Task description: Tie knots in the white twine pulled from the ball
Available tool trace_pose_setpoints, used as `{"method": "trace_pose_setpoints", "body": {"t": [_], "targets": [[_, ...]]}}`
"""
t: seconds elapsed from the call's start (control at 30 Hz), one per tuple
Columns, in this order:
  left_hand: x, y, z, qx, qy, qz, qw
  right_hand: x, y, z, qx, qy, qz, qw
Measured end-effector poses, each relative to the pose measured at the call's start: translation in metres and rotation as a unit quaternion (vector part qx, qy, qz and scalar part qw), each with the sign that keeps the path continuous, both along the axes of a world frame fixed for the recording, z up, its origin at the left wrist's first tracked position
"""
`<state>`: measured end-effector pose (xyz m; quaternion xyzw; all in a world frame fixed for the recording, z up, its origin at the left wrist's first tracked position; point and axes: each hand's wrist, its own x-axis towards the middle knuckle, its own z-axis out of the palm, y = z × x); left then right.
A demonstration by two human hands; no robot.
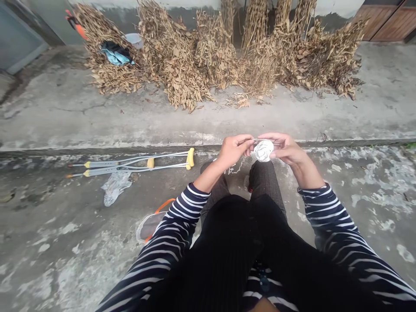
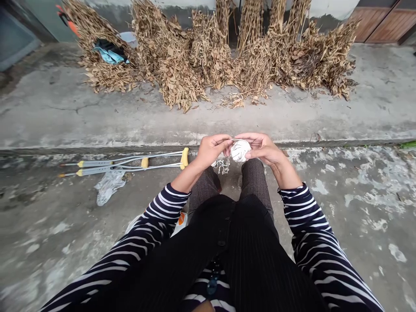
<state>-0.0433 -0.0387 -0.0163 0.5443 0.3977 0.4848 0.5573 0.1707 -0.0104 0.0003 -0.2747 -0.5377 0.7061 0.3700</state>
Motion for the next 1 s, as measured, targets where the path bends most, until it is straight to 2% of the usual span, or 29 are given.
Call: {"method": "trace_pose_setpoints", "body": {"t": [0.3, 0.43, 0.6, 0.8, 0.87, 1.0], "targets": [[-0.023, 0.015, 0.014, 0.047, 0.069, -0.065, 0.994, -0.001, -0.003, 0.007, 0.006, -0.006, 0.009, 1.000], [-0.031, 0.024, 0.009, 0.063, 0.122, -0.068, 0.988, -0.002, -0.005, 0.006, 0.006, -0.016, 0.006, 1.000], [-0.029, 0.027, -0.003, 0.063, 0.191, -0.041, 0.979, -0.005, -0.005, 0.006, 0.020, -0.019, 0.008, 1.000], [-0.024, 0.022, 0.007, 0.110, 0.311, 0.025, 0.944, -0.006, -0.005, 0.006, 0.028, -0.047, -0.002, 0.998], [-0.023, 0.024, 0.008, 0.094, 0.300, 0.024, 0.949, -0.006, -0.005, 0.007, 0.028, -0.051, 0.001, 0.998], [-0.022, 0.033, -0.001, -0.028, 0.189, -0.019, 0.981, -0.007, -0.007, 0.009, 0.031, -0.036, 0.019, 0.999]]}}
